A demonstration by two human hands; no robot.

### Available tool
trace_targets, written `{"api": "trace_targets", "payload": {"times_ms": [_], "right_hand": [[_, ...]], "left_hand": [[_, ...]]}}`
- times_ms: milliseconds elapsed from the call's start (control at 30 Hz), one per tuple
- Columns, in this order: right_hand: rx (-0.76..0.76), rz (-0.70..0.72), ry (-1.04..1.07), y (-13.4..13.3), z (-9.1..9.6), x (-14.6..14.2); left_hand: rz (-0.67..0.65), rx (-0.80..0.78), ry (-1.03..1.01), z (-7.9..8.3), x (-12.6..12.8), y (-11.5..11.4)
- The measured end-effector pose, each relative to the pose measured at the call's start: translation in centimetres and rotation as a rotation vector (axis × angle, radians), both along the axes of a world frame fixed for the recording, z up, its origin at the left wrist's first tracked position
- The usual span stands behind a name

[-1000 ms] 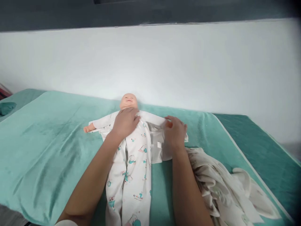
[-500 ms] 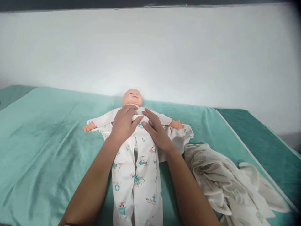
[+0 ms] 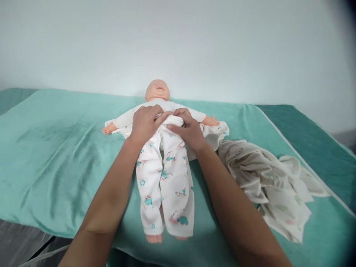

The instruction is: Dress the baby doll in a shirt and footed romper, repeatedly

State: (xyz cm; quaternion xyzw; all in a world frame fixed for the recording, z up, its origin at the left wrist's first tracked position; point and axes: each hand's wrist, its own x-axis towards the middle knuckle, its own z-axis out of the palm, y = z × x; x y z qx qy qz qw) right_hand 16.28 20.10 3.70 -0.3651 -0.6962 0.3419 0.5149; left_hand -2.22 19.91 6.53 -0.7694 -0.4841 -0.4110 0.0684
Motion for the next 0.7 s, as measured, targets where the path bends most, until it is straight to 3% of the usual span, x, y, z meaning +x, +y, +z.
{"api": "trace_targets", "payload": {"times_ms": [167,333,533,600,700], "right_hand": [[-0.196,-0.001,0.155,-1.3,-1.2,1.7],[-0.3,-0.048,-0.094,-3.1,-1.6,3.0],[-0.38,0.125,-0.103,-5.8,-1.9,3.9],[-0.368,0.131,-0.135,-6.6,-1.6,3.9],[-0.342,-0.011,-0.293,-7.5,-1.1,3.3]], "left_hand": [[0.071,-0.119,-0.136,-1.6,-2.5,-2.8],[0.062,-0.359,-0.327,-3.0,-4.7,-5.6],[-0.102,-0.634,-0.532,-3.5,-6.1,-8.7],[-0.139,-0.619,-0.522,-3.7,-6.2,-9.2],[-0.089,-0.462,-0.427,-4.1,-5.7,-9.3]]}}
